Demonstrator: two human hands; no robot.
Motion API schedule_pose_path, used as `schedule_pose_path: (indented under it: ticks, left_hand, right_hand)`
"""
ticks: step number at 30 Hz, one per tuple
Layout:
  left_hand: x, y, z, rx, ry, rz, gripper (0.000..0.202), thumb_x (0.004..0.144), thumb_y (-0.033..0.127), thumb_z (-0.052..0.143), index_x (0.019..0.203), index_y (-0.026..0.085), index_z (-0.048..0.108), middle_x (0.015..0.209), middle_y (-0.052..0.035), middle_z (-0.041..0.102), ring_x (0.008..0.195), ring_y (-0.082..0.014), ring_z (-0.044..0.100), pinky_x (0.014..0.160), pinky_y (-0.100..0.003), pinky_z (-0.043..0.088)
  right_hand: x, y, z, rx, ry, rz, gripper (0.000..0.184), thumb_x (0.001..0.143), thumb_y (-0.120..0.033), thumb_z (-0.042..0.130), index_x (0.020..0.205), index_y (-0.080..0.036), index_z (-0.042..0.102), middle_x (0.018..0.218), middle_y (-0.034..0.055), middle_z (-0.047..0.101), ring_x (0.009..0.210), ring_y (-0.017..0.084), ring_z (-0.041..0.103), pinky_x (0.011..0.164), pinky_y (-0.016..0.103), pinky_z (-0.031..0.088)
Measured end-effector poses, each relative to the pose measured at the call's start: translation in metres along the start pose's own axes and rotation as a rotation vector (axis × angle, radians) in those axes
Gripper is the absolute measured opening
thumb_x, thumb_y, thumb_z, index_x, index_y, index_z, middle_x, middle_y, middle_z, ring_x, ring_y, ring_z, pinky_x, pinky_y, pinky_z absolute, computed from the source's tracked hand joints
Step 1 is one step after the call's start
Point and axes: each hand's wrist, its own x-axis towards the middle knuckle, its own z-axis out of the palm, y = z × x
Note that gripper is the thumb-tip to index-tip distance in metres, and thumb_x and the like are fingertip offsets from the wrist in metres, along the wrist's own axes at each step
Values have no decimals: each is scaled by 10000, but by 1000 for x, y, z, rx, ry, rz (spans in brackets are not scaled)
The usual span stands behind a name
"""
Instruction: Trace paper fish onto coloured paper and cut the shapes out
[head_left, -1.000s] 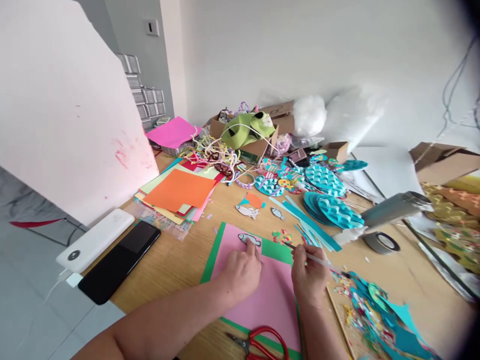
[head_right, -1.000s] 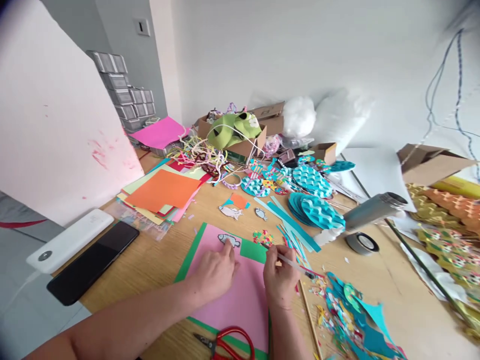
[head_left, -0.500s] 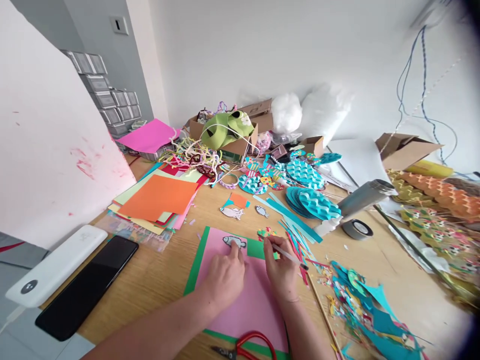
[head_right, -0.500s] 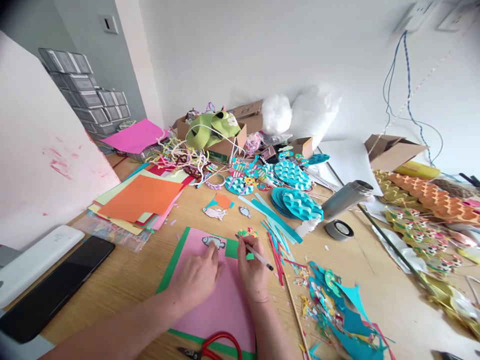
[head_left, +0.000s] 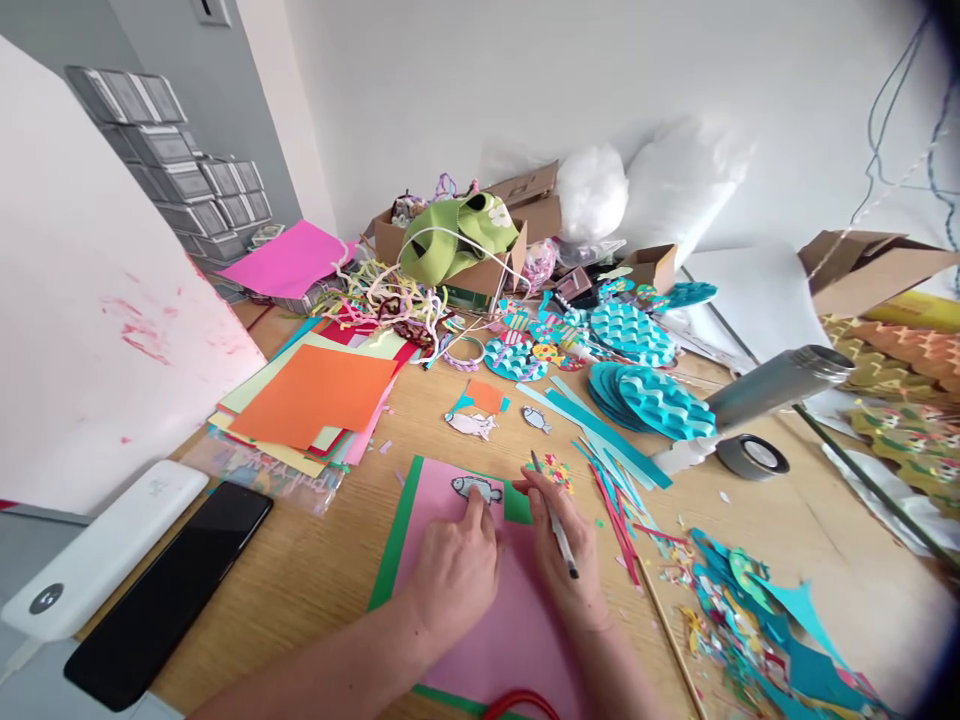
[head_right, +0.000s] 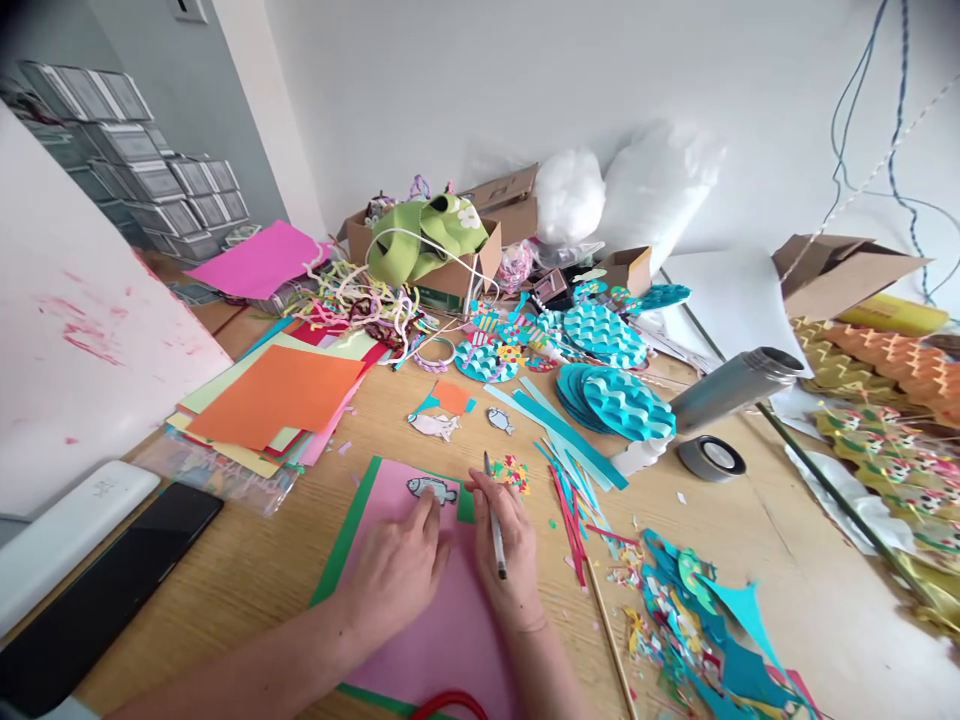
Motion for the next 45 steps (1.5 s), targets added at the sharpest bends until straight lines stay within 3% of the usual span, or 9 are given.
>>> schedule_pose_path:
  ticks: [4,8,12,21,27,30,36,41,45]
  left_hand:
    - [2,-2,-5,-62,15,-10,402,948,318,321,1197,128,573,1207,-154,574,668,-196,640,555,-330,501]
    - [3,-6,-3,-108,104,-14,338,941,291,351,1117,145,601,1089,-114,613,779,-230,617,689,-392,511]
    - [5,-10,1,-196,175,12,260,924,272,404,1027,155,613,1008,-94,615,924,-262,567,814,-438,481]
    - [11,-18,7,-359,300,65,169,901,217,450,926,170,611,999,-81,610,979,-238,545,871,-402,465]
    - [24,-37,13,-524,432,-135,127,812,90,505,876,186,557,849,-51,630,876,-212,593,796,-355,480]
    - [29,-46,19,-657,448,-228,208,762,25,496,886,190,520,831,-39,643,797,-184,620,739,-322,490]
    - [32,-47,25,-756,456,-177,307,747,-29,428,938,205,485,874,-35,656,829,-162,648,724,-287,495]
    - [29,-44,23,-685,482,-131,363,707,-47,441,965,203,497,916,-45,655,883,-182,636,785,-315,493]
    - [28,-43,23,-606,419,-110,345,721,-21,456,975,204,517,920,-42,662,884,-194,631,784,-322,486]
  right_hand:
    - [0,5,0,-46,-21,-112,270,920,-159,453,1146,-221,588,939,64,682,905,199,609,784,352,505]
    - [1,6,0,-82,-59,-187,295,898,-107,477,1144,-236,575,922,55,671,905,205,573,775,356,500]
    - [2,6,1,-111,-84,-191,326,891,-99,484,1172,-249,556,916,49,660,921,215,550,797,378,493]
    - [1,7,4,-105,-91,-186,295,893,-134,466,1154,-222,571,902,65,654,910,229,546,792,386,485]
    - [0,9,6,-96,-70,-172,246,897,-162,457,1106,-204,580,928,75,672,892,231,559,783,400,482]
    - [0,8,5,-15,-33,-83,230,907,-215,457,1107,-205,570,958,82,676,895,228,596,803,412,489]
    - [2,-2,5,483,49,242,318,906,-414,480,1158,-223,505,1055,96,607,913,211,621,755,389,555]
    - [3,-11,4,612,54,305,367,851,-474,555,1128,-234,529,1041,83,599,975,224,600,794,417,556]
    - [2,-11,5,597,30,322,402,829,-494,580,1124,-223,541,1057,101,610,980,245,604,810,445,547]
